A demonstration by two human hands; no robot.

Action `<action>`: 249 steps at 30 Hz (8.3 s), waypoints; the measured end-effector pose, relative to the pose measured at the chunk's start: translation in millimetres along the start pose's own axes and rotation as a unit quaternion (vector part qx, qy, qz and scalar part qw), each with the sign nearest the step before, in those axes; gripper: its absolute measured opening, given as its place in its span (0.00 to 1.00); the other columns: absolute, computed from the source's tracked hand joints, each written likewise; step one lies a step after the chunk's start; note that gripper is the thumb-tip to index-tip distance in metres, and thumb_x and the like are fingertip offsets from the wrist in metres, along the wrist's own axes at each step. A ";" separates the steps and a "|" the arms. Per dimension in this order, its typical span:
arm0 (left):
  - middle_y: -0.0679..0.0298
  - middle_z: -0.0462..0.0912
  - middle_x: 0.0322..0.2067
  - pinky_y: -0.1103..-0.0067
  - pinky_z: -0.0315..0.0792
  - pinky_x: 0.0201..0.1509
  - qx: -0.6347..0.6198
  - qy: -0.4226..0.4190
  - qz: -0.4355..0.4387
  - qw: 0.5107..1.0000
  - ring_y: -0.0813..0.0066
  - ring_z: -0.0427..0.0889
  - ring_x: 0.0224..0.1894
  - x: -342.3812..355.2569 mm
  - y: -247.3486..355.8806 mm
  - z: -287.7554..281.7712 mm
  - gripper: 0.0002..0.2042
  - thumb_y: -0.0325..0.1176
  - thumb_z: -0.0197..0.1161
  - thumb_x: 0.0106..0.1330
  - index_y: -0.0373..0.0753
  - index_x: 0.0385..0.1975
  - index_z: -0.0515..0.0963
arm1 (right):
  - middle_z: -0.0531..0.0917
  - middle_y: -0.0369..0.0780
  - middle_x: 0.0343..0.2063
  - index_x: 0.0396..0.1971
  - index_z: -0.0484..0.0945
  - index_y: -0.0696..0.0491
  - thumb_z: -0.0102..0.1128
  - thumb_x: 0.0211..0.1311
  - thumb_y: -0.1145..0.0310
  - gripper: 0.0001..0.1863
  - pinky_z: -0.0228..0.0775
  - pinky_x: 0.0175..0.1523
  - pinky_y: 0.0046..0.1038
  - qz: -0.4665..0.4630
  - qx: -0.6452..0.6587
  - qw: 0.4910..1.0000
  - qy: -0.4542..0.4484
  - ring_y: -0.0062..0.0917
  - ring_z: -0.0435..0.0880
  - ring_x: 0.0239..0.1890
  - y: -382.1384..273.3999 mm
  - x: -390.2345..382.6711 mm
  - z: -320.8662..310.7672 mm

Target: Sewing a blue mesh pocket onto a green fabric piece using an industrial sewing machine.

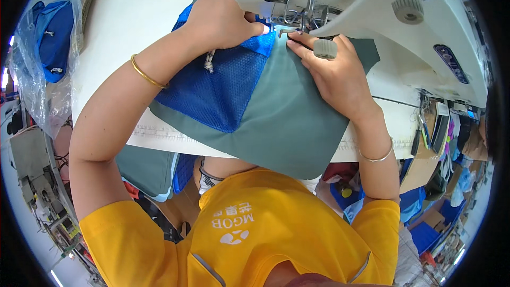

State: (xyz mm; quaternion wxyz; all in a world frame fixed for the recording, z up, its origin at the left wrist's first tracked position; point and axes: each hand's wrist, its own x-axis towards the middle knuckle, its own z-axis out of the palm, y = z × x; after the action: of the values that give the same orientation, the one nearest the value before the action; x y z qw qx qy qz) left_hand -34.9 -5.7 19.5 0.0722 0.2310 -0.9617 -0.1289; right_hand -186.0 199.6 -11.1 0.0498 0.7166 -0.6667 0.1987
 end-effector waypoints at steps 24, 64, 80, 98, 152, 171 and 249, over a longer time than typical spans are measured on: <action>0.57 0.87 0.27 0.68 0.81 0.37 -0.024 0.032 0.024 0.999 0.56 0.87 0.31 2.7 -13.4 17.9 0.13 0.44 0.73 0.53 0.42 0.28 0.87 | 0.84 0.38 0.53 0.45 0.86 0.51 0.65 0.61 0.68 0.13 0.68 0.66 0.40 0.051 0.019 0.998 0.030 0.37 0.76 0.62 7.6 -3.1 -4.6; 0.49 0.87 0.29 0.64 0.82 0.44 -0.064 0.100 0.024 0.993 0.49 0.87 0.34 16.6 -30.2 32.0 0.16 0.44 0.70 0.54 0.36 0.30 0.88 | 0.80 0.39 0.60 0.59 0.80 0.49 0.61 0.62 0.73 0.23 0.69 0.64 0.38 0.011 -0.019 1.000 0.006 0.38 0.77 0.59 -6.9 -10.0 5.6; 0.53 0.87 0.27 0.67 0.80 0.40 -0.048 0.039 -0.013 0.998 0.53 0.87 0.31 -6.4 -13.7 18.9 0.17 0.48 0.67 0.62 0.37 0.30 0.86 | 0.81 0.37 0.58 0.56 0.84 0.39 0.59 0.65 0.71 0.21 0.69 0.67 0.35 0.043 -0.068 0.997 0.009 0.35 0.75 0.63 57.8 -2.9 -11.1; 0.55 0.81 0.34 0.63 0.74 0.47 -0.049 0.020 0.132 0.990 0.50 0.79 0.42 -58.0 -95.6 -20.2 0.08 0.28 0.68 0.58 0.37 0.34 0.76 | 0.81 0.41 0.57 0.49 0.83 0.49 0.58 0.67 0.68 0.13 0.67 0.67 0.38 0.126 -0.060 0.988 0.065 0.41 0.76 0.61 29.9 -8.3 4.4; 0.68 0.83 0.41 0.86 0.71 0.46 -0.736 0.130 -0.222 0.627 0.86 0.77 0.40 -273.5 66.6 19.4 0.12 0.31 0.55 0.78 0.31 0.52 0.79 | 0.83 0.44 0.37 0.33 0.83 0.57 0.69 0.52 0.83 0.09 0.75 0.41 0.31 0.024 0.324 0.936 0.134 0.35 0.82 0.36 -96.2 -59.9 -16.9; 0.71 0.84 0.33 0.88 0.69 0.44 -0.691 0.150 -0.210 0.675 0.87 0.77 0.36 -231.5 27.1 9.4 0.14 0.35 0.56 0.78 0.34 0.33 0.82 | 0.86 0.44 0.40 0.33 0.82 0.55 0.66 0.54 0.82 0.08 0.73 0.46 0.31 0.018 0.323 0.940 0.105 0.35 0.82 0.37 -101.7 -60.2 -32.2; 0.52 0.76 0.64 0.65 0.69 0.69 0.088 -0.014 0.205 0.975 0.53 0.74 0.66 -93.4 -3.7 -15.4 0.23 0.31 0.65 0.65 0.33 0.60 0.75 | 0.79 0.44 0.57 0.51 0.80 0.56 0.70 0.56 0.61 0.24 0.67 0.67 0.41 0.082 0.047 0.990 0.109 0.39 0.73 0.64 -92.8 -68.9 9.1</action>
State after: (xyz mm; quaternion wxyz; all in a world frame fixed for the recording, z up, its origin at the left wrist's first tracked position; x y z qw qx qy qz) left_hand 52.2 31.1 25.8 0.0631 0.0321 -0.9970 -0.0299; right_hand -95.7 270.9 -25.7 0.0715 0.6355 -0.7035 0.3102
